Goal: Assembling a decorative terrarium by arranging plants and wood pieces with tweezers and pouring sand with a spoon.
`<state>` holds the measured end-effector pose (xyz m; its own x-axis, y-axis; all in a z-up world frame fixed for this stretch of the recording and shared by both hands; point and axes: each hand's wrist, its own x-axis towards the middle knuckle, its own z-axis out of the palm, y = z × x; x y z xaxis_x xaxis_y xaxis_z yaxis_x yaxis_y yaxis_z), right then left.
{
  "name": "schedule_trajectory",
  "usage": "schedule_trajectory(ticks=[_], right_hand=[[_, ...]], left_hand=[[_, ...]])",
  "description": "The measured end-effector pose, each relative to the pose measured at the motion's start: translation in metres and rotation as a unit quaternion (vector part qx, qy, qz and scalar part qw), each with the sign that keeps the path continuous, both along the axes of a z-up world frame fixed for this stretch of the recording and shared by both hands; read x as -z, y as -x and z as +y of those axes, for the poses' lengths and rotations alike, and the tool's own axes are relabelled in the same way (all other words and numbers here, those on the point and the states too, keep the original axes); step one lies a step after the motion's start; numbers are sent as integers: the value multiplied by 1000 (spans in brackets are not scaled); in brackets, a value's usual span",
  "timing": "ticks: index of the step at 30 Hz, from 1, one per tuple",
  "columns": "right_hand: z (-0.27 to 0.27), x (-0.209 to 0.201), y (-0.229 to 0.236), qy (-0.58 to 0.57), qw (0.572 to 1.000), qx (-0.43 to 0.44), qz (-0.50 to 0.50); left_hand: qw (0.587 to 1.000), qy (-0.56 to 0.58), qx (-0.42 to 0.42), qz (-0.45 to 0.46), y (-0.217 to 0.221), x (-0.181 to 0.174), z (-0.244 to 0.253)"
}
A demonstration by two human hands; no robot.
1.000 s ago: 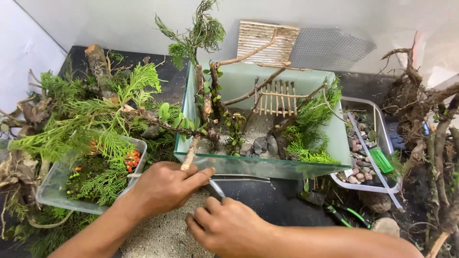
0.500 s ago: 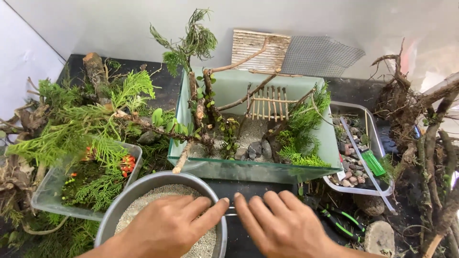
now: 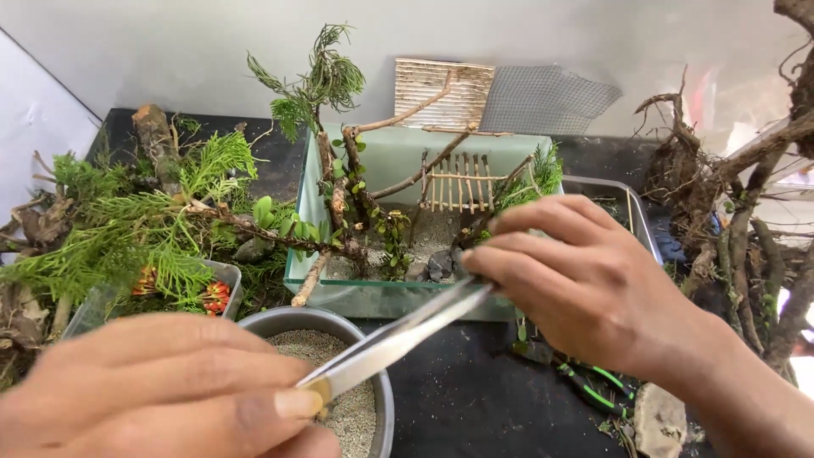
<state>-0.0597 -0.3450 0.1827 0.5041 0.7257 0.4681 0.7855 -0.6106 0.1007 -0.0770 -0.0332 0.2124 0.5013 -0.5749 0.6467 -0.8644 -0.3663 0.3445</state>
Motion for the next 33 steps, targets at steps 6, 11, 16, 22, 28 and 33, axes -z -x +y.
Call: schedule_trajectory(ticks=[6, 11, 16, 22, 28, 33], right_hand=[[17, -14, 0, 7, 996, 81, 21], [18, -24, 22, -87, 989, 95, 77], [23, -5, 27, -140, 974, 105, 142], [11, 21, 12, -172, 938, 222, 204], [-1, 46, 2, -154, 914, 291, 236], [7, 42, -1, -161, 919, 277, 230]], left_hand=[[995, 37, 44, -84, -19, -19, -33], [992, 18, 94, -82, -33, 2, -54], [990, -16, 94, -101, -45, 36, -85], [991, -13, 68, -117, -63, 57, -107], [990, -28, 76, -119, -72, 70, -117], [986, -32, 62, -152, -75, 80, -119]])
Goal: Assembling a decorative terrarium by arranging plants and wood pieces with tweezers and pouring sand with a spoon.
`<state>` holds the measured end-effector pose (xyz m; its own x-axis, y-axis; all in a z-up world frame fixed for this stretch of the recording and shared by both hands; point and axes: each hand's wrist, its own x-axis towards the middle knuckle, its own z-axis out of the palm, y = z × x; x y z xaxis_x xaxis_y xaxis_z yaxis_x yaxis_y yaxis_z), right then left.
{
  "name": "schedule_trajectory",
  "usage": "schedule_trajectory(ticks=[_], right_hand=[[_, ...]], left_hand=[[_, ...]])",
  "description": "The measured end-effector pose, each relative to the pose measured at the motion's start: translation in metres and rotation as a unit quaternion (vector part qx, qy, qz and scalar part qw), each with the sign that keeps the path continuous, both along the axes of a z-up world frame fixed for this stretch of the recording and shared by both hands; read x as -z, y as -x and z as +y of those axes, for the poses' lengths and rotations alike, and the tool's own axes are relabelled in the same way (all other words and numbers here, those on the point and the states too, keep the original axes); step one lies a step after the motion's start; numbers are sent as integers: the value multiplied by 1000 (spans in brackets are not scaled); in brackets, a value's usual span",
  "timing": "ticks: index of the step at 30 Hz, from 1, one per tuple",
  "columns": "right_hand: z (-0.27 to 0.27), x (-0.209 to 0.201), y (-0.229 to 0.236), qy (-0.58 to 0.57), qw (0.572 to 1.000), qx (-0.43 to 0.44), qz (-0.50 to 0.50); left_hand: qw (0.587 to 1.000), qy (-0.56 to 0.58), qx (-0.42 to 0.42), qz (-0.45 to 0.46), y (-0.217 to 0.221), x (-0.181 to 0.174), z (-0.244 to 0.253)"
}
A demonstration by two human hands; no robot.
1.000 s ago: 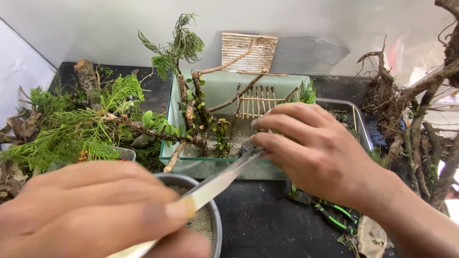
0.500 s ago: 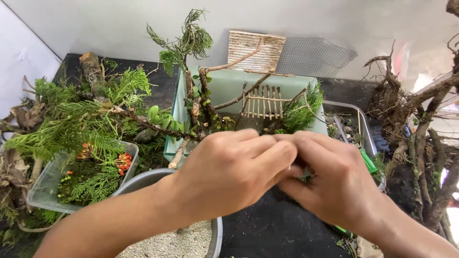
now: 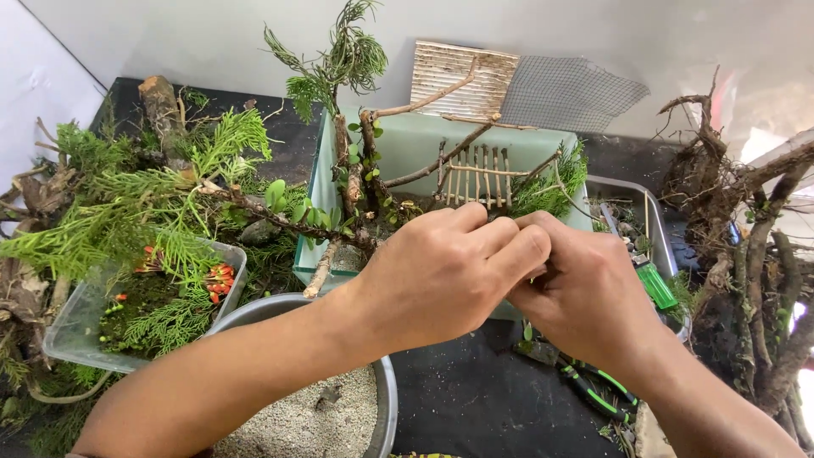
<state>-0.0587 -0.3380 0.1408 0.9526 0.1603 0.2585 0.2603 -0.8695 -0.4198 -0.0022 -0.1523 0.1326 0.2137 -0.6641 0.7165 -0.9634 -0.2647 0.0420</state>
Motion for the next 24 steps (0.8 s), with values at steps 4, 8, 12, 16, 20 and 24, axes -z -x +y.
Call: schedule_trajectory(ticks=[4, 8, 12, 16, 20, 24], right_hand=[[1, 1, -3, 10, 1000, 12, 13], [-2, 2, -9, 16, 1000, 21, -16], [-6, 1, -20, -13, 999, 27, 36], [-11, 5, -29, 2, 999, 16, 43], [-11, 12, -37, 25, 997, 32, 59], [-12, 22, -43, 41, 998, -14, 39]], left_hand=[[999, 5, -28, -21, 2, 2, 1], [999, -26, -45, -6, 8, 7, 18], [998, -20, -22, -51, 12, 13, 39], [993, -18, 101, -57, 16, 26, 61], [982, -62, 179, 22, 23, 57, 75], [974, -80, 197, 80, 18, 70, 81]])
